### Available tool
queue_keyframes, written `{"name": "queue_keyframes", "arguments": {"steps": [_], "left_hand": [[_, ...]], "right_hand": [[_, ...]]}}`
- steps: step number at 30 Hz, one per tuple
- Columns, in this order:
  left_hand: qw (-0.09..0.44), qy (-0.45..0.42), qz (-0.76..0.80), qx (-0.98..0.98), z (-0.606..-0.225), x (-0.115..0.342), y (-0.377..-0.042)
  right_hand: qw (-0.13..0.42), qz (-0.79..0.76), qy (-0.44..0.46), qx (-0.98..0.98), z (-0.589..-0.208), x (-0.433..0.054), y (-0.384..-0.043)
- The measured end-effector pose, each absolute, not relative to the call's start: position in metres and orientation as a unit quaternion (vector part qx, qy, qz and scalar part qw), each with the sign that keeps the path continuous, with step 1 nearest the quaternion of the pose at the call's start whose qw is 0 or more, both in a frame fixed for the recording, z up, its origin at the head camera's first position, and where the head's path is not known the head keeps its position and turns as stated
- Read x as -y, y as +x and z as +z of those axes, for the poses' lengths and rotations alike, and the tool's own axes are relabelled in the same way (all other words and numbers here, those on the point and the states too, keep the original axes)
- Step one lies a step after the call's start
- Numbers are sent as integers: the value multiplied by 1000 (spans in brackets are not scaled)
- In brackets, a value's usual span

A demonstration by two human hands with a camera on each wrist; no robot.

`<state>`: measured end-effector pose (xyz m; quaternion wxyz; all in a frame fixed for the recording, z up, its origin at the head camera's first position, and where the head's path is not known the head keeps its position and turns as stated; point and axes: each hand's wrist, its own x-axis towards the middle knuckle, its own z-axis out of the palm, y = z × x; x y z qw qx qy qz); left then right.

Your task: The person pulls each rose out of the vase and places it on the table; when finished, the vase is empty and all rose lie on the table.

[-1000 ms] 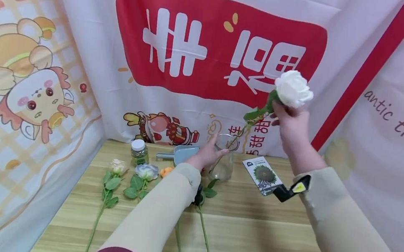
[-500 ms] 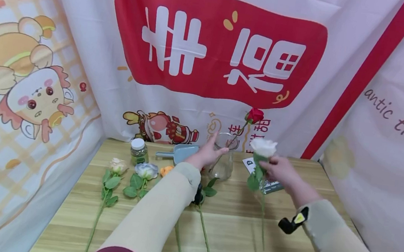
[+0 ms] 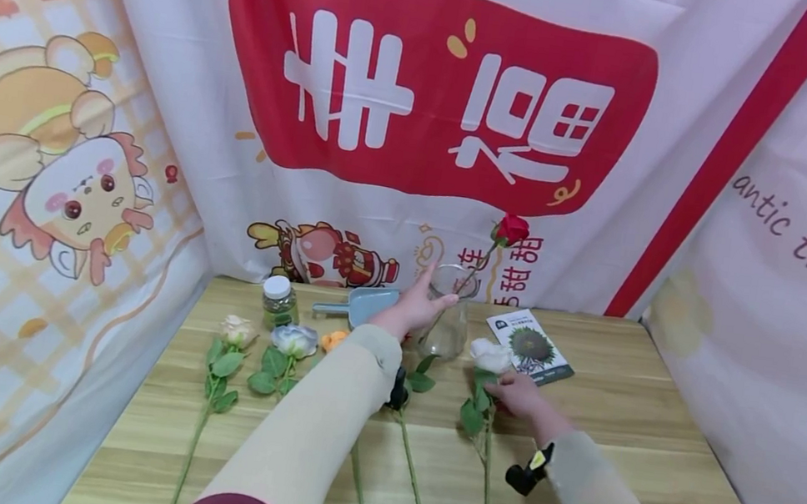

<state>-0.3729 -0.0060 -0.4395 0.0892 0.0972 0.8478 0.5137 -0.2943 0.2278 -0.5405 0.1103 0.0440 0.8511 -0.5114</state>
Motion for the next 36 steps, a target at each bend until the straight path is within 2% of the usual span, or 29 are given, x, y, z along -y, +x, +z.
{"name": "queue_keyframes", "arguments": {"steps": [7, 13, 16, 22, 27, 33, 36], "left_hand": [[92, 83, 503, -855, -448, 3, -380], [89, 91, 509, -851, -445, 6, -376], [87, 92, 511, -850, -443, 6, -374], [87, 89, 516, -847, -444, 7, -374], [86, 77, 509, -853, -448, 10, -377], [88, 72, 496, -861, -448, 7, -377], [88, 74, 489, -865, -448, 6, -379]], "right_hand": [[115, -539, 103, -828, -563, -220, -293], [95, -482, 135, -860, -554, -224, -296], [52, -445, 151, -881, -540, -224, -299], [-73, -441, 159, -880, -507, -214, -321], [-113, -502, 99, -852, -470, -192, -354], [-116, -560, 52, -819, -433, -176, -379], [-55, -593, 56, -802, -423, -176, -385]]}}
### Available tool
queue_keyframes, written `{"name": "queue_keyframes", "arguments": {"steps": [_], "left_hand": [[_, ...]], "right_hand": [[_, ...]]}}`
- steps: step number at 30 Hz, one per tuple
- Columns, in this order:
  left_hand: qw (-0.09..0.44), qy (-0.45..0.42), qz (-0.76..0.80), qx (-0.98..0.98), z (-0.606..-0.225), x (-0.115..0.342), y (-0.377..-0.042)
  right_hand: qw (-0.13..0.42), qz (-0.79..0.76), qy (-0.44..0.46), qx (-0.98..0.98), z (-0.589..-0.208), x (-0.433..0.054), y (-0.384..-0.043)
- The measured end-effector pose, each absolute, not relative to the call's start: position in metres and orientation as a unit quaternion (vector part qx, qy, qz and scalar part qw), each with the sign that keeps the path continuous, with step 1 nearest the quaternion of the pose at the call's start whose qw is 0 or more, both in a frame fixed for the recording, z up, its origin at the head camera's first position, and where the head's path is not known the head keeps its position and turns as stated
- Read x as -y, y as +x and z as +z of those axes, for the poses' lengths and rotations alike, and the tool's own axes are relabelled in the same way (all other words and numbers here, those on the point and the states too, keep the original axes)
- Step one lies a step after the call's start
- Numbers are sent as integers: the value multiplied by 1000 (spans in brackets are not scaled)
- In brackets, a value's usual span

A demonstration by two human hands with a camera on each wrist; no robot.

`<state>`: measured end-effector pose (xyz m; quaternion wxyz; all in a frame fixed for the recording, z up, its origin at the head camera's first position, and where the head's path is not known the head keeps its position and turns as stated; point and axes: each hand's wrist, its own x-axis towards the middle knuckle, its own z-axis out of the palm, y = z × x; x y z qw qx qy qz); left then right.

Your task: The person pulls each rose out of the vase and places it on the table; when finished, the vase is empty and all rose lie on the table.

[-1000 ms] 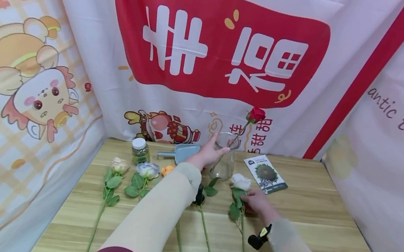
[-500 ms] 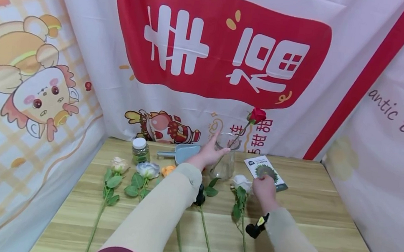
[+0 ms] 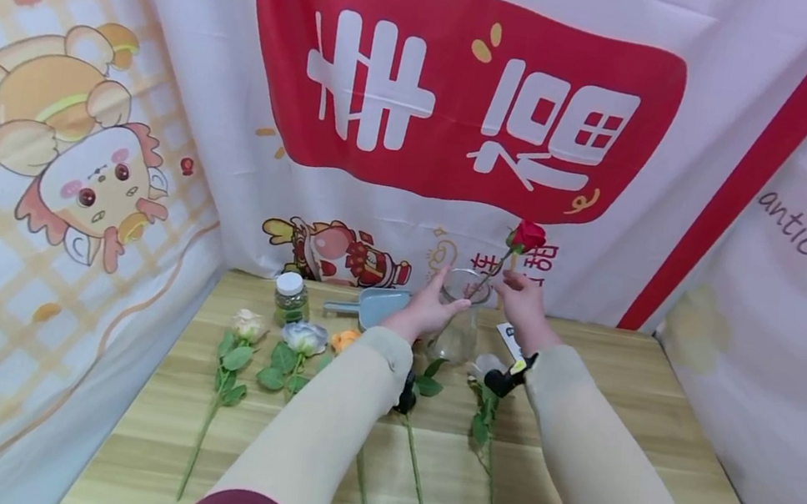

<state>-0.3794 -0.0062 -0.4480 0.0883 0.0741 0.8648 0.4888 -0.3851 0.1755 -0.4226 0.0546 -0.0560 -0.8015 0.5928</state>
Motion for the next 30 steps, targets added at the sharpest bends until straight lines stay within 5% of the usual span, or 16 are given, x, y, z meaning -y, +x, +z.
{"name": "queue_keyframes", "arguments": {"steps": [6, 17, 30], "left_hand": [[86, 89, 489, -864, -444, 5, -377], [73, 98, 496, -860, -443, 7, -375], [71, 94, 486, -866, -450, 5, -380]], "right_hand": [[-29, 667, -60, 742, -410, -176, -389], [97, 625, -25, 774, -405, -150, -387], [135, 633, 81, 758, -305, -162, -355]]}}
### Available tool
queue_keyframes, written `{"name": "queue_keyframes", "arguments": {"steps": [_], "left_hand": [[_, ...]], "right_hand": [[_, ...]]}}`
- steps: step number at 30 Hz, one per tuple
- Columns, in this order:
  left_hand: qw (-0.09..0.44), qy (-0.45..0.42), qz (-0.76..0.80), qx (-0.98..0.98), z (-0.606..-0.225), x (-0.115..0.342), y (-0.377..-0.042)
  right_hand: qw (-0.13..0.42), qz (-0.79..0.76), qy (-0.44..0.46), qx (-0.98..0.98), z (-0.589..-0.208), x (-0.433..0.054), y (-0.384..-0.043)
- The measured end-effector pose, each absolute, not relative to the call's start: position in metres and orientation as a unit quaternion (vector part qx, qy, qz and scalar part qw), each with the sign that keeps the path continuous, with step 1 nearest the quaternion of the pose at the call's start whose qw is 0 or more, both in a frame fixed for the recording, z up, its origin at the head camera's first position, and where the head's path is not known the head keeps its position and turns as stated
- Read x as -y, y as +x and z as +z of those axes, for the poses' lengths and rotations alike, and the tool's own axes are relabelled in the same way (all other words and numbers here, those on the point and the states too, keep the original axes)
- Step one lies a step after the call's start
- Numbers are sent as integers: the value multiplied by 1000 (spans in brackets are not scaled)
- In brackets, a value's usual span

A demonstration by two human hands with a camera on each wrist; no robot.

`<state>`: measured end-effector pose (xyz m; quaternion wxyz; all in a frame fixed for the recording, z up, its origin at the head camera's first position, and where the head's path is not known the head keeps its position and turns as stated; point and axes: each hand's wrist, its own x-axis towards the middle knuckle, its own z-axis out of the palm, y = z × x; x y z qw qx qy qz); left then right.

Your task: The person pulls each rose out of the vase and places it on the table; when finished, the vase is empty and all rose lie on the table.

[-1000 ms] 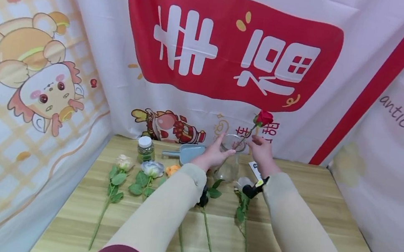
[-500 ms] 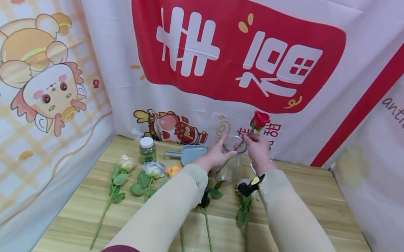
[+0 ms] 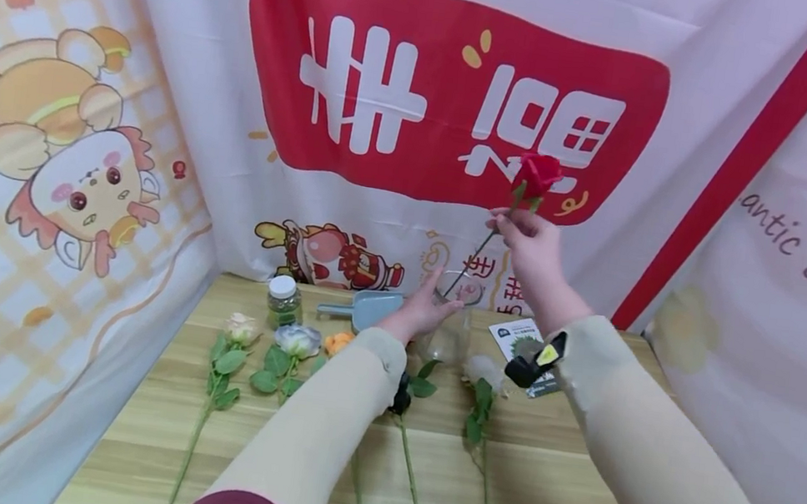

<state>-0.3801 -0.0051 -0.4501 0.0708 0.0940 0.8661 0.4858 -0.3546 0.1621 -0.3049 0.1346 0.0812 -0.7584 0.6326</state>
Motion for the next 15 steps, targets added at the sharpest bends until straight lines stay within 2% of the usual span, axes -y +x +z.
{"name": "queue_keyframes", "arguments": {"steps": [9, 15], "left_hand": [[72, 102, 502, -856, -449, 7, -375], [69, 108, 507, -852, -448, 5, -376]], "right_hand": [[139, 665, 73, 730, -262, -197, -316], [128, 633, 30, 763, -265, -223, -305]]}}
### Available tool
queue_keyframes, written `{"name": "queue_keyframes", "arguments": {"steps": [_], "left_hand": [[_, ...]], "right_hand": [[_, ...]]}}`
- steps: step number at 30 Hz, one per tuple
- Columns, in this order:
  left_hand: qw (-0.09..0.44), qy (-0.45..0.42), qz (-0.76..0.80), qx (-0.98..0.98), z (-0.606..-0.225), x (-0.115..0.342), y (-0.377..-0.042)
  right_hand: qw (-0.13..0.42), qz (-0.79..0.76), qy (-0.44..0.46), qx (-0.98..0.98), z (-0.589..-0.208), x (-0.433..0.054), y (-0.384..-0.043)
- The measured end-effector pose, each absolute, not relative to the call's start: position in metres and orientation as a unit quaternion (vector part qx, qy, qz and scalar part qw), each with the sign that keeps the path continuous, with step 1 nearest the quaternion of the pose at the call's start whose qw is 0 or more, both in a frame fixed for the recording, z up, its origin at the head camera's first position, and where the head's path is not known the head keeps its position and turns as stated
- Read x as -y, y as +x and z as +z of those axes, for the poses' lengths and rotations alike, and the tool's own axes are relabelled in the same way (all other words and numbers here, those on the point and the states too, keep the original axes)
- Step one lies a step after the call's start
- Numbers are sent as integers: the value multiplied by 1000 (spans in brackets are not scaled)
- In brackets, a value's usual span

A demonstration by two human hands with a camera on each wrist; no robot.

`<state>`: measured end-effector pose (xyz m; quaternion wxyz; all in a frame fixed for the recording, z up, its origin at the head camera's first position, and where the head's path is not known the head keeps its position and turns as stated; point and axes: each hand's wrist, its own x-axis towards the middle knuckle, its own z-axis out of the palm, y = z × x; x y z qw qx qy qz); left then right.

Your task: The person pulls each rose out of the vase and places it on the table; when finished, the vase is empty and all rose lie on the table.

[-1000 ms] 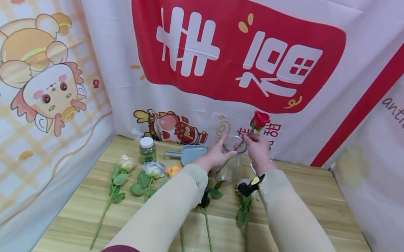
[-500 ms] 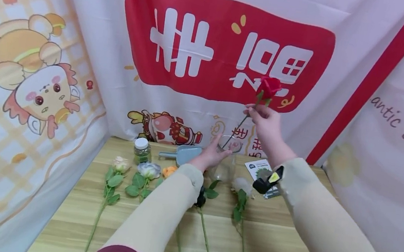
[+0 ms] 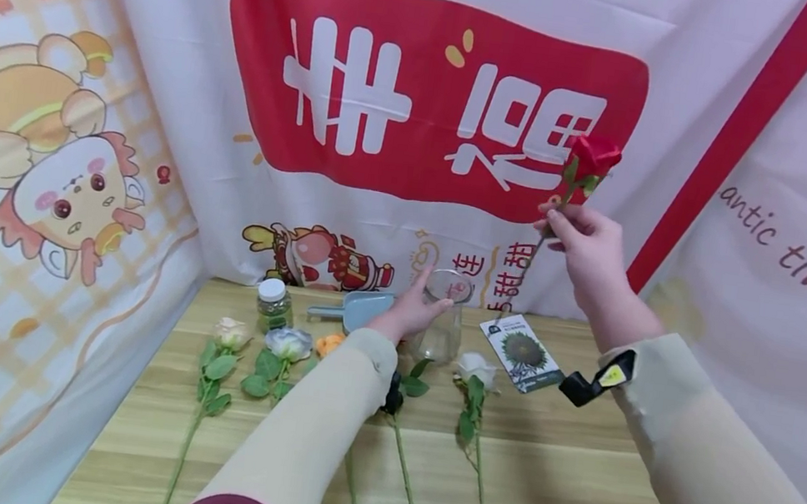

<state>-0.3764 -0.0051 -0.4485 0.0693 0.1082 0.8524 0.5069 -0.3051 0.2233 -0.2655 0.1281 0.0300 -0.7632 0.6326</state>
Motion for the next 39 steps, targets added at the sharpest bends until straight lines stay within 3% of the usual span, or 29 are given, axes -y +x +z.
{"name": "queue_keyframes", "arguments": {"steps": [10, 18, 25, 30, 39], "left_hand": [[69, 100, 495, -861, -453, 4, -380], [76, 96, 501, -857, -448, 3, -377], [78, 89, 504, -856, -444, 3, -372], [81, 83, 501, -858, -444, 1, -371], [81, 80, 501, -858, -443, 2, -370]], "right_hand": [[69, 554, -46, 829, -353, -262, -307], [-32, 530, -71, 845, -444, -282, -299], [-81, 476, -52, 874, -516, -288, -284], [-121, 487, -60, 863, -544, -286, -274], [-111, 439, -56, 890, -560, -280, -270]]}}
